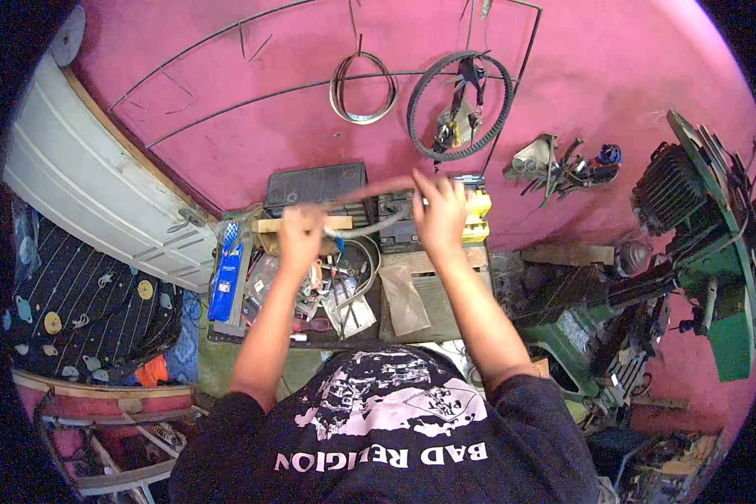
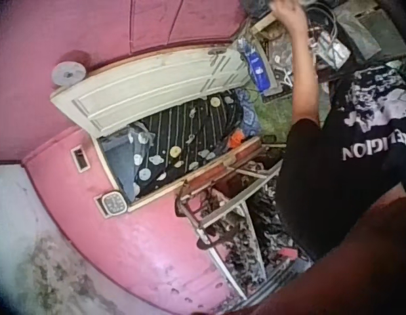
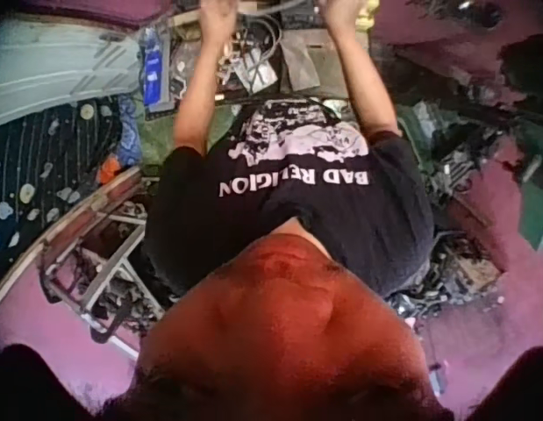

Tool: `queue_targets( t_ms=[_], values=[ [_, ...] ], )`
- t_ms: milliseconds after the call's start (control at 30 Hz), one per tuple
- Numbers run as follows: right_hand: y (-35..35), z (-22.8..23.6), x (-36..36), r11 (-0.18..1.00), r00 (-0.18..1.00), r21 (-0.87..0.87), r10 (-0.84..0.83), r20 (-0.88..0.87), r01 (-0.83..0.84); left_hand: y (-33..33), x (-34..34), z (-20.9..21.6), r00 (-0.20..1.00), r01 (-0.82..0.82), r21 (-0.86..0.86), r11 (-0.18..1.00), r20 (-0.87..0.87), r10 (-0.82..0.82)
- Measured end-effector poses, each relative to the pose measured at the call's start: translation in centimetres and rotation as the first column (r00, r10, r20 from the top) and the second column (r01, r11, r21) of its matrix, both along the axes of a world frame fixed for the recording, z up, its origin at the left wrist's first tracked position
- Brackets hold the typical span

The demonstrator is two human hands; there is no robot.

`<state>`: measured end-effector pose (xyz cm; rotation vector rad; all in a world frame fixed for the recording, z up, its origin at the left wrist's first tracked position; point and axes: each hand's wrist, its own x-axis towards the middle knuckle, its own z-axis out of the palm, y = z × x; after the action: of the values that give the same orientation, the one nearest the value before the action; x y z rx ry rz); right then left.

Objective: The person sorts through a pile of mechanical parts and wires on a workbench. They pick up various items, including belts, wires, and small metal components, inspect them briefly, and then hang them on a wire rack mounted on the pink wall. The person continues to clear the workbench by moving items from the pile to the rack.

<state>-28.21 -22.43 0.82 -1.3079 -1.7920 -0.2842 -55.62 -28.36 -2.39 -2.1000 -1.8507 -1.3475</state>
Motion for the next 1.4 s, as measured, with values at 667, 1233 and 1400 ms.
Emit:
queue_targets(
  t_ms=[667, 1233, 1400],
  values=[
    [19.4, 12.2, -2.7, 0.945, 0.882, 0.316, -0.214, 0.420, 0.079, 18.4, -1.2, 13.3, 0.989, -0.078, 0.033, 0.996, 0.128, 0.073],
    [3.3, -6.3, -10.5, 0.979, 0.990, -0.148, 0.140, -0.029, -0.143, 0.6, -10.7, -8.6, 0.860, -0.089, -0.322, 0.943, 0.453, 0.235],
    [-1.3, -19.6, -16.7, 0.583, 0.991, -0.802, 0.107, -0.086, -0.133, -3.4, -19.0, -19.4, 0.868, -0.341, -0.413, 0.845, 0.208, 0.452]
  ],
)
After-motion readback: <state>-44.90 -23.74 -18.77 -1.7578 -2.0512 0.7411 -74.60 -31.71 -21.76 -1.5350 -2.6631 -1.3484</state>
